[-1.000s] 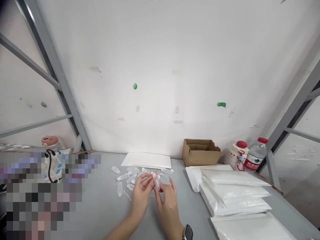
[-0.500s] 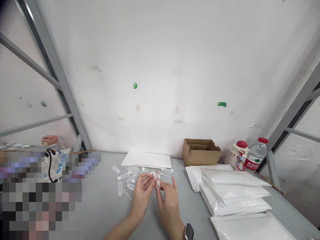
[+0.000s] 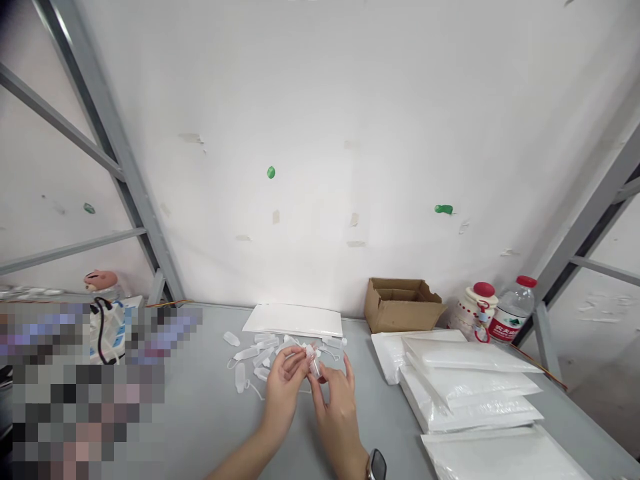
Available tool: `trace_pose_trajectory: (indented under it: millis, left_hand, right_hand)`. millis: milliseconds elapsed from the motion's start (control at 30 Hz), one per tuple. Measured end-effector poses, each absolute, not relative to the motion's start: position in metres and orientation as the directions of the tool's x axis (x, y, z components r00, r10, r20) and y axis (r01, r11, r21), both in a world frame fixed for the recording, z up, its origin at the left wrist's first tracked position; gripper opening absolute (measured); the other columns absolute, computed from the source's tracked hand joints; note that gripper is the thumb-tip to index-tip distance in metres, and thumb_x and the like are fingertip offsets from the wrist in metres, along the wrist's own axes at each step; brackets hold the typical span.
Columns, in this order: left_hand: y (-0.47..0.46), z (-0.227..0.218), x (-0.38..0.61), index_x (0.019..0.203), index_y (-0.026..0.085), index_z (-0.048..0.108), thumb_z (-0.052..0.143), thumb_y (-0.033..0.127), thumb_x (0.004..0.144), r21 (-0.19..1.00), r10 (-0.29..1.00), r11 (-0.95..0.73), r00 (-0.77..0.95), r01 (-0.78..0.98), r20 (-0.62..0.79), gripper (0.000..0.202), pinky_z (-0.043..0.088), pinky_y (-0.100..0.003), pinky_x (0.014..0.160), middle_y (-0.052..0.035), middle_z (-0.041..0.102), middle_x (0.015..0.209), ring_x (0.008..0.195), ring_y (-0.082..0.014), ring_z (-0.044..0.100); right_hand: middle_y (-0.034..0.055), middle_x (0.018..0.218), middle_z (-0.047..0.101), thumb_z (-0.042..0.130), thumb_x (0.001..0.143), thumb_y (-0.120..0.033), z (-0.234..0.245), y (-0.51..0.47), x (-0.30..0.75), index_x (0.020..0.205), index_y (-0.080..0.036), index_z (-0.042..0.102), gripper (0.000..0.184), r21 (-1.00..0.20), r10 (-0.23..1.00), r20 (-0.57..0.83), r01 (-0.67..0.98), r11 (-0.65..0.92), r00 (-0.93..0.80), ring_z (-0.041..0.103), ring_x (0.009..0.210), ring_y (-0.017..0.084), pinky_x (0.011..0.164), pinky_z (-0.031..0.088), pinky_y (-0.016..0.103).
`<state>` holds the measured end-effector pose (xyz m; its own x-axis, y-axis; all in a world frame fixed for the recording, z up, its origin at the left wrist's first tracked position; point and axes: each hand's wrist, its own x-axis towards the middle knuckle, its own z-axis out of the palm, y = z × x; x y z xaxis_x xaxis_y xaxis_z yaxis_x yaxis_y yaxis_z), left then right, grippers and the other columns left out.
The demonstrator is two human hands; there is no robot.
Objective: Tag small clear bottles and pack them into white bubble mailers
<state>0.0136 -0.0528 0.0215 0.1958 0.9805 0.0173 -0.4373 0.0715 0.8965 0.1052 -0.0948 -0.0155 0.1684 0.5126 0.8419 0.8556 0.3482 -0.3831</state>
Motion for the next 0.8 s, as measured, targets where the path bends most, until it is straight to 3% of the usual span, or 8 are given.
trace_pose_trajectory:
  millis: [500, 700, 800]
  left_hand:
    - [-0.0503, 0.0194, 0.0131, 0.075, 0.018, 0.055, 0.071, 0.037, 0.062, 0.927, 0.976, -0.034, 0.185, -0.374, 0.110, 0.028, 0.049, -0.029, 0.076, -0.0054, 0.064, 0.081, 0.083, -0.0189, 0.062]
    - [-0.0502, 0.0210, 0.0127, 0.074, 0.018, 0.055, 0.073, 0.032, 0.060, 0.926, 0.977, -0.047, 0.175, -0.375, 0.121, 0.027, 0.050, -0.028, 0.074, -0.0043, 0.064, 0.078, 0.080, -0.0183, 0.063]
    - [-0.0492, 0.0254, 0.0109, 0.073, 0.017, 0.056, 0.073, 0.031, 0.059, 0.923, 0.978, -0.014, 0.185, -0.385, 0.092, 0.027, 0.050, -0.030, 0.075, -0.0054, 0.065, 0.078, 0.082, -0.0202, 0.064]
  right_hand:
    - [-0.0027, 0.066, 0.056, 0.048, 0.086, -0.019, -0.0173, -0.0965, 0.1042, 0.101, -0.021, 0.050, 0.016, -0.317, 0.534, 0.839, 0.894, 0.317, 0.108, 0.056, 0.056, 0.012, 0.094, 0.039, 0.058]
    - [-0.0015, 0.067, 0.057, 0.052, 0.083, -0.016, -0.0160, -0.0970, 0.1031, 0.098, -0.019, 0.054, 0.015, -0.267, 0.462, 0.883, 0.897, 0.351, 0.082, 0.059, 0.061, 0.014, 0.094, 0.040, 0.057]
    - [-0.0010, 0.068, 0.060, 0.054, 0.082, -0.019, -0.0147, -0.0965, 0.1020, 0.096, -0.020, 0.057, 0.014, -0.386, 0.501, 0.851, 0.837, 0.388, 0.160, 0.060, 0.062, 0.014, 0.096, 0.038, 0.056]
